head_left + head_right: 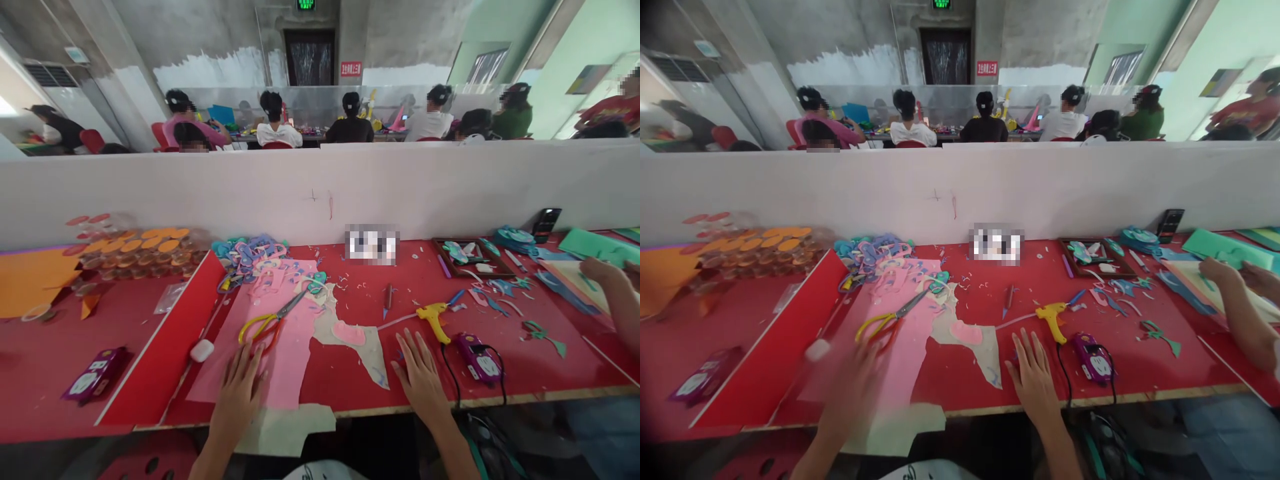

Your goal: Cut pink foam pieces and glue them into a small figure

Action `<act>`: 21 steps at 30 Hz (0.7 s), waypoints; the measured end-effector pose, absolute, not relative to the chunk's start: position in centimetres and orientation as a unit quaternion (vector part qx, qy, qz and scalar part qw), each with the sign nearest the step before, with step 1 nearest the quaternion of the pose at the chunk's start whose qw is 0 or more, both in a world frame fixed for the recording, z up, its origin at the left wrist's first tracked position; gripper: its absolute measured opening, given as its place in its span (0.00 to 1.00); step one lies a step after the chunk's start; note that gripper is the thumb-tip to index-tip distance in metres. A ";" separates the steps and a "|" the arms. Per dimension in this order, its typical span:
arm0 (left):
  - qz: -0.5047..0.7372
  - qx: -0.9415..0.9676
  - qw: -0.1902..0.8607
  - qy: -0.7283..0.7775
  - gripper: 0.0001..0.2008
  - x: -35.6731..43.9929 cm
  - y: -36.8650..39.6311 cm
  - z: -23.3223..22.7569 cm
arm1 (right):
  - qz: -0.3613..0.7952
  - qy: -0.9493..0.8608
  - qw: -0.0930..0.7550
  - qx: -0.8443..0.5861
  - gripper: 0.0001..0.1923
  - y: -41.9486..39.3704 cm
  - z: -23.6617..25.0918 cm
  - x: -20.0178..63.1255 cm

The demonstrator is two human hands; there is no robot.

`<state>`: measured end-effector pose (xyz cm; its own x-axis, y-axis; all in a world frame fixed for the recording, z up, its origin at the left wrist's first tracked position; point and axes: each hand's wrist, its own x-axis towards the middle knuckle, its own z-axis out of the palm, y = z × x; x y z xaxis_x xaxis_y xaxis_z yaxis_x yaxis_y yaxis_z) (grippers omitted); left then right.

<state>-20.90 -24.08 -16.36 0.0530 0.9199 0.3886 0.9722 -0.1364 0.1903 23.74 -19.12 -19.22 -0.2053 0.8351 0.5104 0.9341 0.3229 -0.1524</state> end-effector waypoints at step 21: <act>-0.167 -0.714 0.102 -0.672 0.32 -20.9 -24.7 -16.5 | -0.093 -0.756 0.274 -0.587 0.35 -19.5 -18.9 23.7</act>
